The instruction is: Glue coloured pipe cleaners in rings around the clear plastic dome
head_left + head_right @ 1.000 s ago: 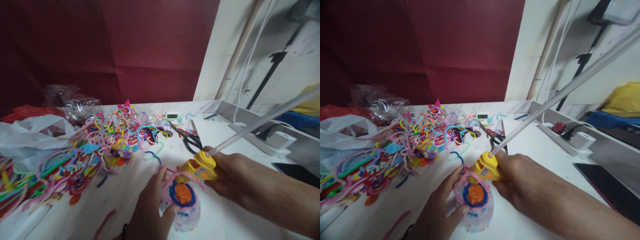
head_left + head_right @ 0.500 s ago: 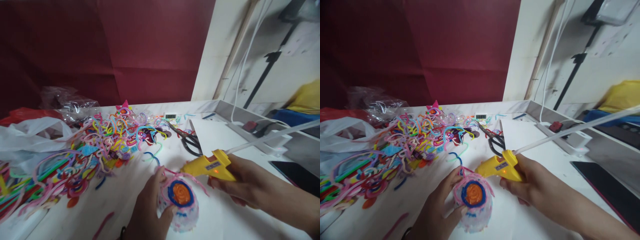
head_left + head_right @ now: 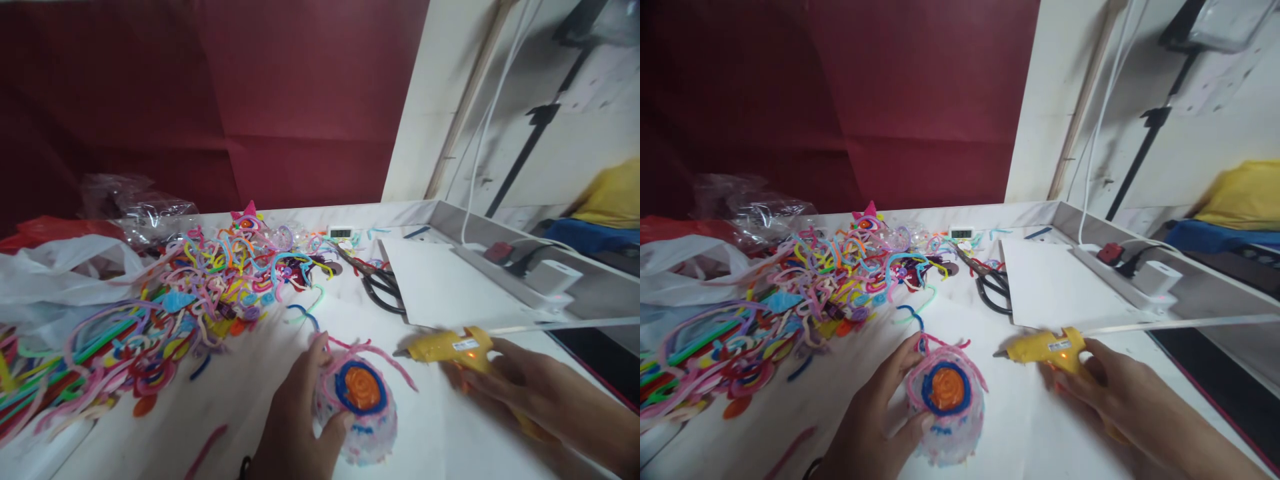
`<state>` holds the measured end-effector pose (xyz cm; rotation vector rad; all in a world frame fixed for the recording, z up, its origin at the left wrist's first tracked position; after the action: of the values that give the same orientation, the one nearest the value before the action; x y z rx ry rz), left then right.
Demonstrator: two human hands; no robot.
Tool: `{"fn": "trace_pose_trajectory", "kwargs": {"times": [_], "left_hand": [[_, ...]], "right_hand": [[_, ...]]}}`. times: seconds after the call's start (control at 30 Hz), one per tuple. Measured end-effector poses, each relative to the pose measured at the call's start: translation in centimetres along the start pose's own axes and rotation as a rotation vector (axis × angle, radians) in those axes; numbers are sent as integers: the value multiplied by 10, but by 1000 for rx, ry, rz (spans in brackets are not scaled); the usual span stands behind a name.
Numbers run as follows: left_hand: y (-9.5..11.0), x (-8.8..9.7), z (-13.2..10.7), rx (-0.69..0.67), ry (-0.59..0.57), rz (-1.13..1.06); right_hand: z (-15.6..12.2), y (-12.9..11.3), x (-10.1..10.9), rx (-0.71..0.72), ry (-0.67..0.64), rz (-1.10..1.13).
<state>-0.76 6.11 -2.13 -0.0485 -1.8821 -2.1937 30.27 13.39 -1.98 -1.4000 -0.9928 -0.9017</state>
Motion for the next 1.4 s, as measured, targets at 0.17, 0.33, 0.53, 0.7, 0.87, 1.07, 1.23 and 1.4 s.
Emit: {"fn": "trace_pose_trajectory", "kwargs": {"times": [0.17, 0.33, 0.53, 0.7, 0.87, 1.07, 1.23, 1.4], "left_hand": [[1, 0, 0, -17, 2, 13], [4, -1, -1, -61, -10, 40], [7, -1, 0, -73, -20, 70], [11, -1, 0, -98, -9, 64], [18, -2, 0, -167, 4, 36], [19, 0, -1, -188, 17, 64], [22, 2, -2, -215, 34, 81], [24, 1, -3, -236, 33, 103]], "right_hand": [[-24, -49, 42, 284, 401, -300], [-39, -157, 12, 756, -11, 35], [-33, -206, -3, 890, -192, 109], [-31, -216, -6, 944, -209, 83], [-39, -227, 2, 1002, -196, 72], [-52, -238, 6, 1106, -121, -64], [-50, -243, -7, 1118, -165, -243], [-44, -240, -22, 1072, -231, -426]]}}
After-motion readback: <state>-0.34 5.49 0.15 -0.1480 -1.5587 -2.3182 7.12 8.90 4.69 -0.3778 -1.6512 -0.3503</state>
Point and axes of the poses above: each hand's wrist, its own z-axis towards the middle knuckle, its own x-axis out of the back of the hand, y = z × x, the point moved 10 cm from there along z, towards the middle knuckle, and after that the axes turned 12 degrees about -z, right-handed, at the moved point
